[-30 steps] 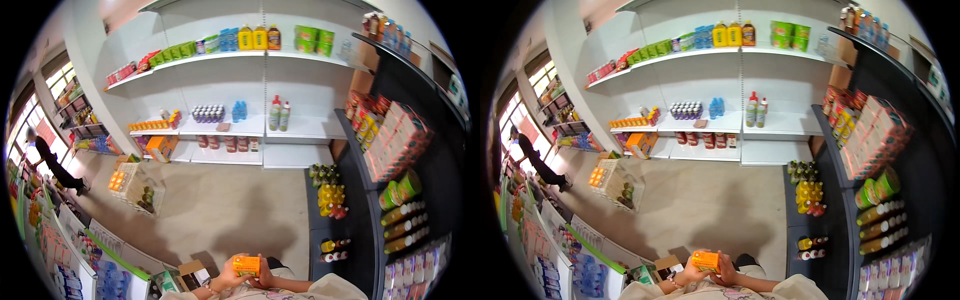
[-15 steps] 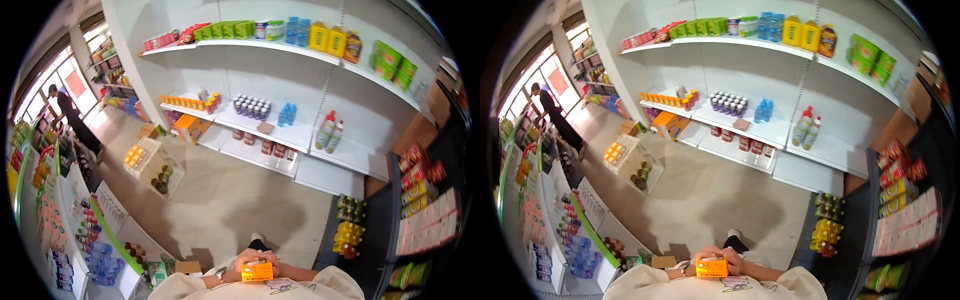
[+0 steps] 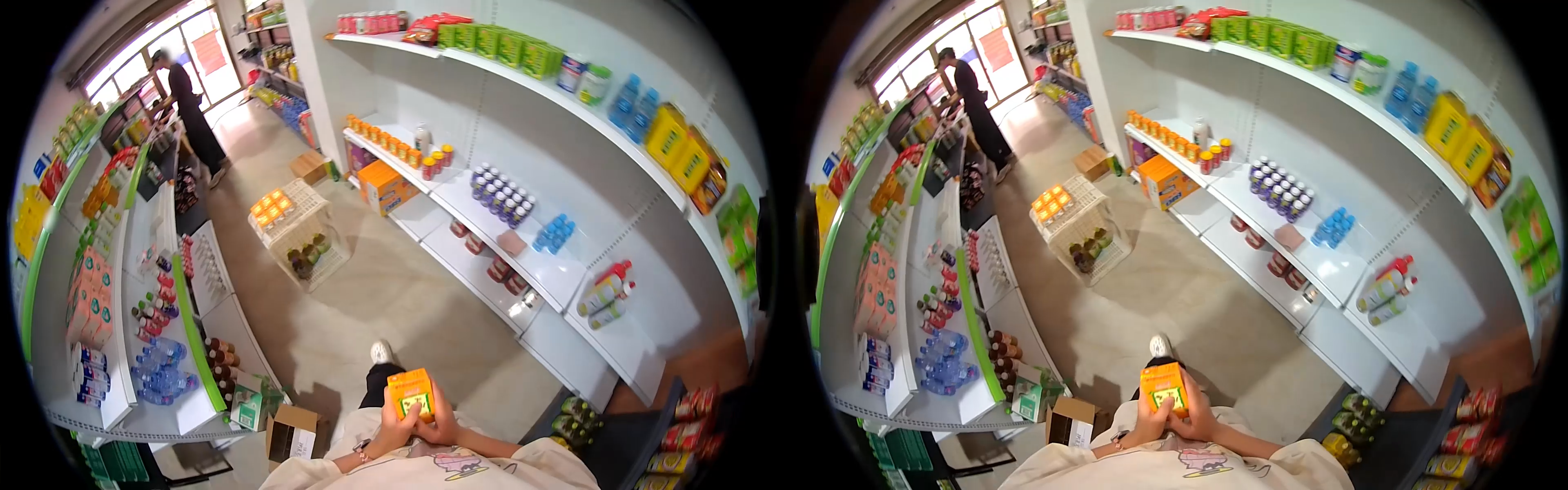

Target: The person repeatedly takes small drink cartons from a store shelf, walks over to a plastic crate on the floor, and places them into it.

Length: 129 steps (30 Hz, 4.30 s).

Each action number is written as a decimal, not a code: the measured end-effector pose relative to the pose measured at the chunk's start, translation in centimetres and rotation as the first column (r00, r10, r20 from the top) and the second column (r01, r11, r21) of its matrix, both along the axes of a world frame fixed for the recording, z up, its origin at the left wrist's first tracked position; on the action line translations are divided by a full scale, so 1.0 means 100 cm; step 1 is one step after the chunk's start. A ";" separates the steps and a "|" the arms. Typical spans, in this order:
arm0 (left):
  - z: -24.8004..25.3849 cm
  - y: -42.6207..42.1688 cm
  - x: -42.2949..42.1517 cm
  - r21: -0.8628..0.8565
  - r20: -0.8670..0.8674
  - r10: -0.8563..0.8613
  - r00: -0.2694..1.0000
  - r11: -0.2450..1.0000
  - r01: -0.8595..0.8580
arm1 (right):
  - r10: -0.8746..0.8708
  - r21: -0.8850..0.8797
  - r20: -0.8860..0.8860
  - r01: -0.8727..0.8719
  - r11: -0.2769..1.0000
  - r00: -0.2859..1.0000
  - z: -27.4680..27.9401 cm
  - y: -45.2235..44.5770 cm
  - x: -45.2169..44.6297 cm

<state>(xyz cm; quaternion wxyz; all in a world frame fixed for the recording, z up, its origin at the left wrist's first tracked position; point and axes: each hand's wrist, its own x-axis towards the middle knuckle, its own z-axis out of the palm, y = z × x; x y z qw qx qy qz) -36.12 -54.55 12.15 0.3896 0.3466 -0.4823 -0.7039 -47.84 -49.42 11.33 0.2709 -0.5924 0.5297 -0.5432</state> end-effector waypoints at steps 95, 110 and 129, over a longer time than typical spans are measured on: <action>-0.299 -0.626 0.024 0.150 0.750 0.635 0.188 0.114 -0.982 | 0.843 0.921 -0.170 -0.387 -0.048 -0.509 -0.381 -1.002 0.137; -0.393 -0.364 -0.152 0.299 0.887 0.454 0.080 -0.435 -0.849 | 0.788 0.859 -0.287 -0.511 -0.041 -0.545 -0.333 -0.792 0.164; -0.347 -0.216 -0.153 0.366 0.857 0.400 -0.326 -0.916 -0.164 | 0.419 0.838 -0.436 -0.529 -0.134 -0.797 -0.353 -0.500 0.442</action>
